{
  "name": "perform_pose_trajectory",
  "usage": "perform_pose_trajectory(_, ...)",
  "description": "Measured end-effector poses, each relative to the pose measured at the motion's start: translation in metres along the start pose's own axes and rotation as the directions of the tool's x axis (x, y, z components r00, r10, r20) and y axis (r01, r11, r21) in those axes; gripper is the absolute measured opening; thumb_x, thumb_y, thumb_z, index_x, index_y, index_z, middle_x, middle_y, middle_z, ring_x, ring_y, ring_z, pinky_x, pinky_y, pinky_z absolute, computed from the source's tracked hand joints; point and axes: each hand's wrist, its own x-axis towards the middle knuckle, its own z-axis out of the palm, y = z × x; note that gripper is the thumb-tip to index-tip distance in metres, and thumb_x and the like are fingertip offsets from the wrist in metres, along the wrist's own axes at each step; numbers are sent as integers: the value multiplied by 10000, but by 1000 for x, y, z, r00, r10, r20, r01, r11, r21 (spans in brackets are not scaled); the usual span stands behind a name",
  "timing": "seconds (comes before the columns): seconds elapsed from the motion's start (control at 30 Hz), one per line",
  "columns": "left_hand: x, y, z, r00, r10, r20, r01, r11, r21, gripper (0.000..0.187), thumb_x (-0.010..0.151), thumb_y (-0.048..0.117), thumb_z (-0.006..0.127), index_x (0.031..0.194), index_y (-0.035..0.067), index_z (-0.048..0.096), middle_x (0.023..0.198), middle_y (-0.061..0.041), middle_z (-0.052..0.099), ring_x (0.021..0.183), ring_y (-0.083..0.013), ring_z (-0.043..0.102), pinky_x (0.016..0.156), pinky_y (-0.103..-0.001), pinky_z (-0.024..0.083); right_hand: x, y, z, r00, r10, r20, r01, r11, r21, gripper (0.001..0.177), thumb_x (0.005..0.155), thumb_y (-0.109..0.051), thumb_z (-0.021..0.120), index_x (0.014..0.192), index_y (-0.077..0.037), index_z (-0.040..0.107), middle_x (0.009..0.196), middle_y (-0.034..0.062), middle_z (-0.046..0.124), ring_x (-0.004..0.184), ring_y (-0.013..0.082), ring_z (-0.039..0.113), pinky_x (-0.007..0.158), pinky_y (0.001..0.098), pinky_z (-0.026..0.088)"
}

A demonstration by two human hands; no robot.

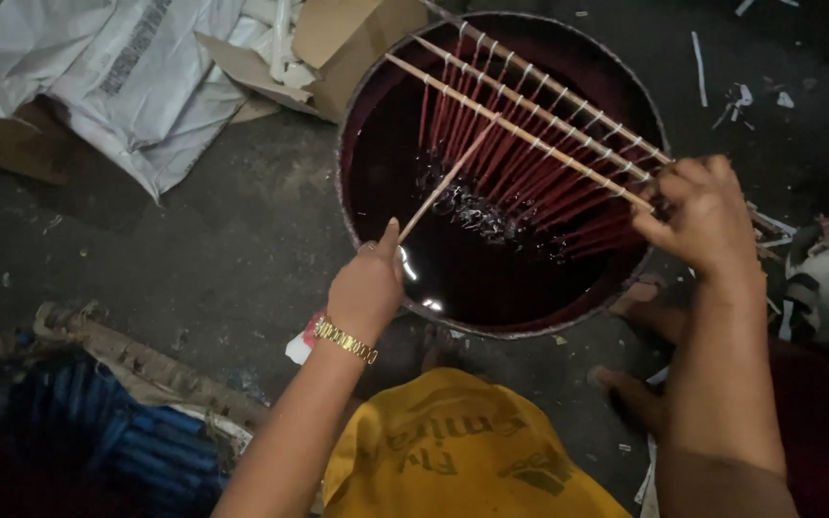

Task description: Dipping frames of candle wicks into a vat of red wax and hanging them on a rack to dry.

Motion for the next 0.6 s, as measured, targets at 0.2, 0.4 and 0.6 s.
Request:
perform_pose_trajectory(0.2,-1,17,-30,1000,-8,-1,8,998,-54,533,1055,239,412,1584,176,408,963,-191,661,675,-402,656,511,-549,499,6,-4,-29,999,30,-10,-31,999,-24,272,890,-307,802,949,-62,699,987,72,602,990,316,474,838,439,428)
perform_pose_trajectory(0.4,3,22,-53,984,98,-150,-99,995,4,499,1074,236,430,1570,179,425,960,-191,662,647,-430,648,461,-575,476,16,-4,-60,991,-3,-137,-1,1000,-30,231,946,-289,843,975,-107,703,1040,60,612,1032,321,475,861,439,422)
perform_pose_trajectory(0.6,-10,-10,-70,925,251,-285,-290,951,-103,543,1066,114,522,1590,205,413,1118,-208,717,841,-421,674,682,-532,495,18,-36,-87,964,-39,-265,19,997,-76,211,986,-233,847,1030,-87,701,1066,60,620,1088,345,495,921,453,451)
